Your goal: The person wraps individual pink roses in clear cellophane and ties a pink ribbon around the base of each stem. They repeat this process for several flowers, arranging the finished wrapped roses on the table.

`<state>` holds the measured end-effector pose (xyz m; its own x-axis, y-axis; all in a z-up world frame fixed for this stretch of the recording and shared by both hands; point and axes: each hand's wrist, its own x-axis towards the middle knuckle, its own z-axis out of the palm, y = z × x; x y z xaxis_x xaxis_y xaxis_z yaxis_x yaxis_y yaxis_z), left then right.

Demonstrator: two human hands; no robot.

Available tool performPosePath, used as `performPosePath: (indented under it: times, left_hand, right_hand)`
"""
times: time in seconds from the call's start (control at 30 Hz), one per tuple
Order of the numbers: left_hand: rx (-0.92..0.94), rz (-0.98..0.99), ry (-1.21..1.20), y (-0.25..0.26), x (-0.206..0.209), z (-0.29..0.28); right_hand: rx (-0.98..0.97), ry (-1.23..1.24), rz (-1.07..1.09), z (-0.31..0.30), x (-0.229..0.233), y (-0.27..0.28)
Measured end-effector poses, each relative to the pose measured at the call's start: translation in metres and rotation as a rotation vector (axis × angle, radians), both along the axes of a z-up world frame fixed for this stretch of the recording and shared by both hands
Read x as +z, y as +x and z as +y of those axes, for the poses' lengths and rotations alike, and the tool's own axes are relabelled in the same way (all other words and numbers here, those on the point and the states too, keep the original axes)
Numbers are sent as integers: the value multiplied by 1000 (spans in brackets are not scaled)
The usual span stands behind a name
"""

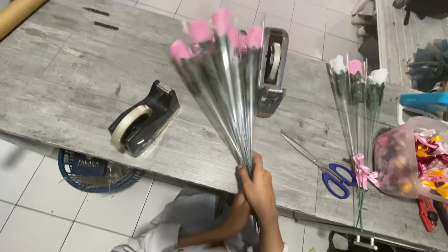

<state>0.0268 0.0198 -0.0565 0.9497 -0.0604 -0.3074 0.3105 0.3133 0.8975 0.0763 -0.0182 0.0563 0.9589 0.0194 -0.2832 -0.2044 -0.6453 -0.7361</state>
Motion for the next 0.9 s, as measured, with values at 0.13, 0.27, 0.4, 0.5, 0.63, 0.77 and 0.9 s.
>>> performPosePath:
  times: [0.13, 0.27, 0.4, 0.5, 0.63, 0.77, 0.9]
  left_hand:
    - [-34, -201, -95, 12, 11, 20]
    - [-139, -51, -2, 22, -7, 37]
    - [-206, 95, 18, 12, 44, 56]
    - [-433, -36, 301, 10, 66, 74]
    - [-513, -26, 789, 12, 67, 80]
    - [-467, -117, 947, 15, 60, 86]
    - [-245, -436, 679, 10, 73, 86]
  right_hand:
    - [-67, 120, -218, -13, -20, 7]
    - [-94, 175, -288, -14, -22, 8]
    - [-116, 580, -96, -28, -53, 20]
    - [-103, 694, -35, -36, -63, 25]
    - [-98, 689, -7, -31, -57, 23]
    - [-9, 196, -126, -32, -35, 16]
    - [-103, 408, -318, -38, -37, 9]
